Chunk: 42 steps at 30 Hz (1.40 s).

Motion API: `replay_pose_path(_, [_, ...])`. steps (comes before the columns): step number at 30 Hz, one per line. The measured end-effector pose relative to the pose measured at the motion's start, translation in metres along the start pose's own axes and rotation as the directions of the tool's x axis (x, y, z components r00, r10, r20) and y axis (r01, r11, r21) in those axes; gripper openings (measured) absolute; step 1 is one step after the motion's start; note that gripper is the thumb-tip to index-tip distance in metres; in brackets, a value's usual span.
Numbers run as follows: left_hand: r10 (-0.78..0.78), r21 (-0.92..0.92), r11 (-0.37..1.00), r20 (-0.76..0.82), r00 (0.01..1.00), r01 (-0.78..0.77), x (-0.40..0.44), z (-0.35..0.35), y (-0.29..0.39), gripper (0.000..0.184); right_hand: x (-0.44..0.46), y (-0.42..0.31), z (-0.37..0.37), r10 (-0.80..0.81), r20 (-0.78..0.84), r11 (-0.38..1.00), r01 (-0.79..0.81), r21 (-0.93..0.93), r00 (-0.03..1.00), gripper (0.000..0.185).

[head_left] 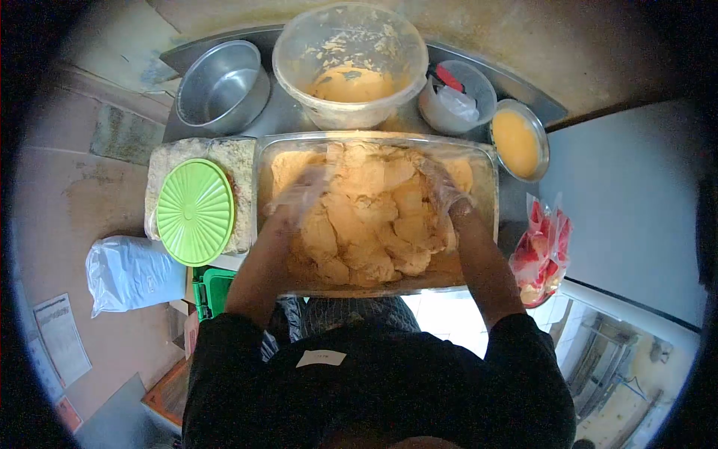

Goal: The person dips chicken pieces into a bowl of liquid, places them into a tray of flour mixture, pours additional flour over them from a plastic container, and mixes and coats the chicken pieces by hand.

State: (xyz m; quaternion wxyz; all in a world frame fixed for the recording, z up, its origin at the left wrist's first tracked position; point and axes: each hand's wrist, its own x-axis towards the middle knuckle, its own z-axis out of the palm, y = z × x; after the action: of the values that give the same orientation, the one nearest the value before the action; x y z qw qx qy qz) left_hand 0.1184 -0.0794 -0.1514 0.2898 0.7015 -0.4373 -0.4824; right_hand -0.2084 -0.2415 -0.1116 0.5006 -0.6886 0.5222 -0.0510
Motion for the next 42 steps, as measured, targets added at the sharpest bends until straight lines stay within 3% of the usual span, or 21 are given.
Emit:
replay_pose_path(3, [-0.069, -0.343, 0.935, 0.069, 0.995, 0.089, 0.01, 0.02, 0.018, 0.035, 0.004, 0.005, 0.018, 0.001, 0.048, 0.983, -0.01, 0.184, 0.999, 0.055])
replay_pose_path(5, [-0.089, -0.446, 0.886, 0.099, 0.991, 0.124, 0.014, 0.017, 0.024, 0.036, 0.01, 0.013, 0.014, -0.012, 0.057, 0.965, -0.003, 0.263, 0.998, 0.056])
replay_pose_path(8, [-0.122, -0.381, 0.915, 0.045, 0.992, 0.13, 0.003, -0.007, 0.023, 0.036, 0.012, 0.025, -0.02, -0.036, 0.074, 0.966, 0.016, 0.257, 0.997, 0.057])
replay_pose_path(12, [-0.162, -0.145, 0.978, -0.075, 0.984, 0.15, -0.012, -0.037, 0.014, 0.037, -0.019, 0.023, -0.076, -0.001, 0.058, 0.998, -0.003, 0.062, 0.998, 0.059])
replay_pose_path(15, [-0.169, 0.047, 0.983, -0.127, 0.977, 0.177, -0.02, -0.045, 0.001, 0.038, -0.038, 0.019, -0.075, -0.005, -0.027, 0.987, 0.0, -0.159, 1.0, 0.061])
replay_pose_path(17, [-0.156, 0.072, 0.984, -0.105, 0.982, 0.164, -0.015, -0.043, -0.003, 0.038, -0.036, 0.01, -0.056, -0.024, -0.057, 0.983, 0.013, -0.184, 0.998, 0.062])
replay_pose_path(20, [-0.108, -0.077, 0.991, 0.014, 0.994, 0.109, 0.003, -0.021, 0.003, 0.039, -0.023, -0.024, -0.015, 0.0, -0.007, 1.0, 0.0, 0.004, 1.0, 0.063])
replay_pose_path(24, [-0.049, -0.442, 0.887, 0.203, 0.978, 0.136, 0.011, 0.033, 0.027, 0.04, -0.035, -0.086, 0.011, 0.104, 0.224, 0.897, -0.189, 0.399, 0.969, 0.065])
replay_pose_path(27, [-0.055, -0.552, 0.814, 0.236, 0.97, 0.181, 0.009, 0.039, 0.035, 0.041, -0.023, -0.062, 0.009, 0.042, 0.265, 0.872, -0.165, 0.46, 0.963, 0.064])
replay_pose_path(30, [-0.098, -0.457, 0.876, 0.145, 0.985, 0.154, 0.002, 0.014, 0.029, 0.041, 0.003, -0.005, -0.01, -0.041, 0.22, 0.909, -0.055, 0.413, 0.975, 0.062])
replay_pose_path(35, [-0.179, -0.095, 0.981, -0.073, 0.981, 0.171, -0.024, -0.039, 0.003, 0.042, -0.022, 0.018, -0.082, -0.021, 0.158, 0.978, -0.013, 0.209, 0.987, 0.058])
replay_pose_path(38, [-0.21, 0.005, 0.977, -0.074, 0.975, 0.211, -0.047, -0.044, -0.009, 0.043, -0.054, 0.009, -0.089, 0.05, 0.106, 0.991, -0.036, -0.127, 0.993, 0.056])
replay_pose_path(42, [-0.211, -0.099, 0.971, 0.057, 0.976, 0.216, -0.062, -0.019, -0.009, 0.044, -0.105, 0.004, -0.035, 0.097, 0.113, 0.903, -0.04, -0.428, 0.989, 0.053])
